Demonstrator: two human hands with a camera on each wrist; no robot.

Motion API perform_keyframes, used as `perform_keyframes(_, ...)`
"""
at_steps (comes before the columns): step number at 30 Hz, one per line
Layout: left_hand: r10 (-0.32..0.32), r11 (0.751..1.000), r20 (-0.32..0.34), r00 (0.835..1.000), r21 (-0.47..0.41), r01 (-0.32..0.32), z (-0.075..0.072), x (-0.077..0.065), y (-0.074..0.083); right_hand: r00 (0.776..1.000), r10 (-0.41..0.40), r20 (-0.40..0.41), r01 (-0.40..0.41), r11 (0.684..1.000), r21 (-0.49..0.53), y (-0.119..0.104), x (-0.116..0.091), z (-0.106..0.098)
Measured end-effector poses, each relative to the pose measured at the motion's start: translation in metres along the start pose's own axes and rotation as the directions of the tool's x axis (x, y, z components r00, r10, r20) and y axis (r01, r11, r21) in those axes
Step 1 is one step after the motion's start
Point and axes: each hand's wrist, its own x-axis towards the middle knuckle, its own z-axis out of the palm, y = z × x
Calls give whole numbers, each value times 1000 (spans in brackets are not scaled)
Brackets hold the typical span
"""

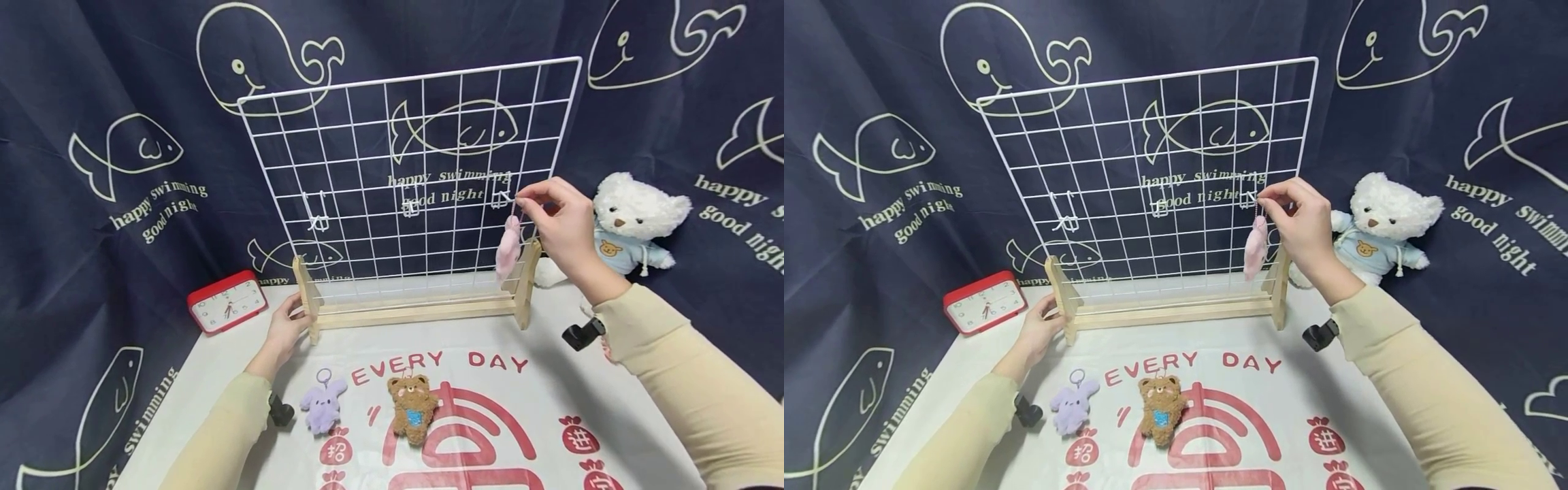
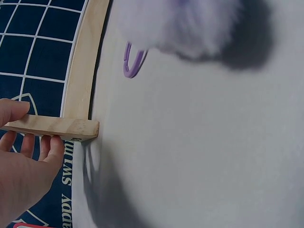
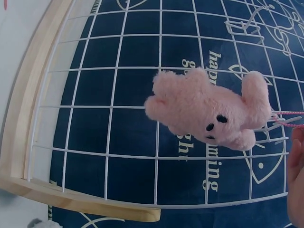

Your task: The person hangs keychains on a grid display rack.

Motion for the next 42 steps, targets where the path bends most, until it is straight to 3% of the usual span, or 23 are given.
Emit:
perform_keyframes(4, 10, 1000, 9, 1000, -14, -10, 0, -1, -1, 1000, -8, -5, 8, 1000, -10, -9, 2, 2)
perform_keyframes(10, 12, 1000, 13, 1000, -28, -11, 0, -1, -2, 1000, 24, 4, -23, 1000, -12, 20, 5, 5)
perform_keyframes(14, 0, 999, 16, 1000, -36, 1, 0, -3, 0, 1000, 27, 10, -27, 999, -23, 25, 6, 6)
perform_keyframes(29, 4, 1000, 15, 1000, -3, -4, -1, -2, -1, 998, 47, 52, -45, 998, -34, 28, 8, 12)
perform_keyframes(42, 4, 999, 0, 1000, -34, -4, 1, 0, 0, 996, 58, 61, -56, 998, -23, 35, 5, 15)
